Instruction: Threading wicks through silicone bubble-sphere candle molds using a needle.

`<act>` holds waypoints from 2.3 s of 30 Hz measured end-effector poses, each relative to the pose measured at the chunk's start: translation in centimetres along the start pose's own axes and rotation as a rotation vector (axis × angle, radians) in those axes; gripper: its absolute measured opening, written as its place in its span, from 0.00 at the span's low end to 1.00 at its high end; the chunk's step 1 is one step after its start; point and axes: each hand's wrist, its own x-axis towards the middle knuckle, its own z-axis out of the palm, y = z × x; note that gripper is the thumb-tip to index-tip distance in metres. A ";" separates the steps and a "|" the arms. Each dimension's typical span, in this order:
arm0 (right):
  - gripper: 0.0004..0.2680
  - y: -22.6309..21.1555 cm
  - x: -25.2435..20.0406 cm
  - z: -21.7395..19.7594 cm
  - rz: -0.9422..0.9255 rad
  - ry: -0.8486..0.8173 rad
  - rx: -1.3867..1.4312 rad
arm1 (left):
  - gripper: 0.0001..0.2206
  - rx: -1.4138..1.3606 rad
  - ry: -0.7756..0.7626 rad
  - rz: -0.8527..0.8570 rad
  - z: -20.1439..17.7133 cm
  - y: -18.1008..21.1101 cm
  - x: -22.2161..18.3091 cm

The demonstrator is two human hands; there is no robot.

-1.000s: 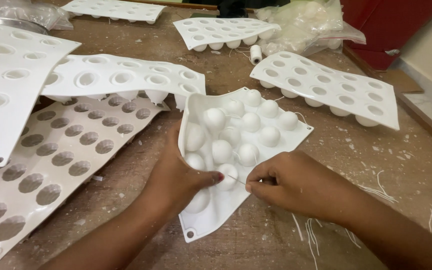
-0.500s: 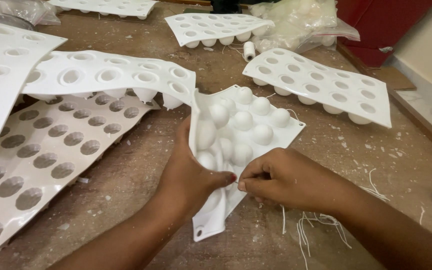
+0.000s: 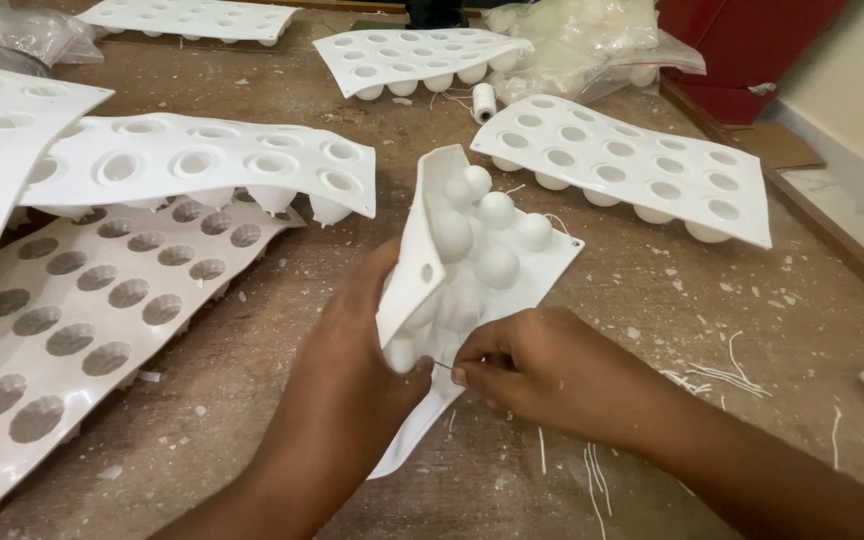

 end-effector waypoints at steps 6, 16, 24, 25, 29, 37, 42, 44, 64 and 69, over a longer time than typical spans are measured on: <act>0.10 4.5 2.2 2.7 -0.300 0.120 -0.035 | 0.39 0.348 -0.049 0.263 0.3 -1.4 -1.1; 0.11 3.6 3.6 2.0 -0.287 0.141 -0.047 | 0.28 0.652 0.077 0.874 -0.8 -1.2 -1.3; 0.11 3.8 4.8 0.8 -0.256 0.172 -0.060 | 0.12 0.531 0.257 1.128 -2.0 0.0 -2.1; 0.11 4.5 5.8 1.3 -0.250 0.173 -0.060 | 0.12 0.530 0.259 1.129 -2.1 0.1 -2.3; 0.11 12.9 13.2 5.5 -0.230 0.170 -0.062 | 0.10 0.433 0.216 1.117 -2.4 0.1 -2.4; 0.12 5.3 7.3 1.3 -0.178 0.174 -0.051 | 0.07 0.404 0.434 1.041 -3.9 2.0 -2.3; 0.12 2.3 4.7 0.0 -0.155 0.181 -0.048 | 0.04 0.496 0.452 0.995 -3.6 1.1 -2.2; 0.12 2.1 4.4 -0.3 -0.144 0.185 -0.048 | 0.05 0.501 0.457 0.984 -3.7 0.8 -2.1; 0.11 2.9 3.6 -3.9 -0.208 0.230 -0.211 | 0.25 0.086 0.106 -0.158 -9.5 1.3 5.0; 0.13 3.7 3.0 -4.2 -0.017 0.152 -0.181 | 0.24 -0.042 0.020 -0.352 -10.0 -0.2 5.4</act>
